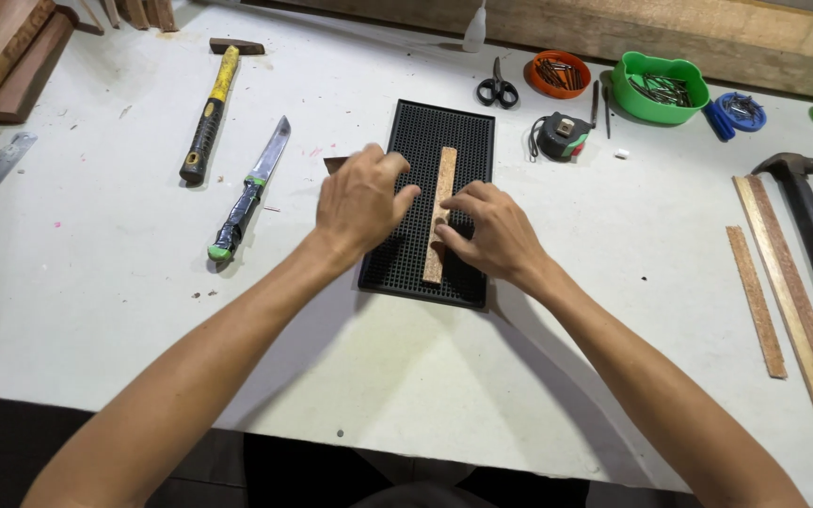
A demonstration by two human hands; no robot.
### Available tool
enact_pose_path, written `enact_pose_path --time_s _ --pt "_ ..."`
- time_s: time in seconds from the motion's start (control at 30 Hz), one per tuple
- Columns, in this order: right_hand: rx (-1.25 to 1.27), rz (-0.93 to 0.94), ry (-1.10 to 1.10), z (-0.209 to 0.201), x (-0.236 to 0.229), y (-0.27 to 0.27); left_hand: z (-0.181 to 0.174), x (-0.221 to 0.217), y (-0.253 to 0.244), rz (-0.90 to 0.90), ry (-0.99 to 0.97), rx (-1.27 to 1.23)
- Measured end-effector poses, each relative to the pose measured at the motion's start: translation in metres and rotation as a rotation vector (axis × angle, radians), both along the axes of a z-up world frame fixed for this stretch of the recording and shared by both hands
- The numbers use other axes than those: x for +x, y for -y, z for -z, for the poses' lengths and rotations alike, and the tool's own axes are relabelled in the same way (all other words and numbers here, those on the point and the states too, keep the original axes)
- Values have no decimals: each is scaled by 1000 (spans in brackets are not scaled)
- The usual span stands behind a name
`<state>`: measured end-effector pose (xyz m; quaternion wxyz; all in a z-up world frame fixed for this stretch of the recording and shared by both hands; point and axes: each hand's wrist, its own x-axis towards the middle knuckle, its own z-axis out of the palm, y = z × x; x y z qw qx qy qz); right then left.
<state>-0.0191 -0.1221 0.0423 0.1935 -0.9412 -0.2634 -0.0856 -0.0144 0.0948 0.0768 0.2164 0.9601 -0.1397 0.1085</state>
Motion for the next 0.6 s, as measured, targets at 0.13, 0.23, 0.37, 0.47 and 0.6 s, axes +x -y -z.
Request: enact_pose_path --time_s 0.13,0.23,0.37,0.47,0.6 --pt "-49 -118 93 -25 28 -22 -12 22 -48 75 260 83" --pt "-38 -262 156 -20 57 -40 -7 33 -69 145 215 99" --pt "-82 -312 54 -19 75 -64 -6 34 -77 219 105 155" --pt "-168 -277 -20 -23 75 -74 -11 30 -78 183 -121 218" --pt "-290 -325 -29 -16 78 -71 1 27 -80 214 -162 195"
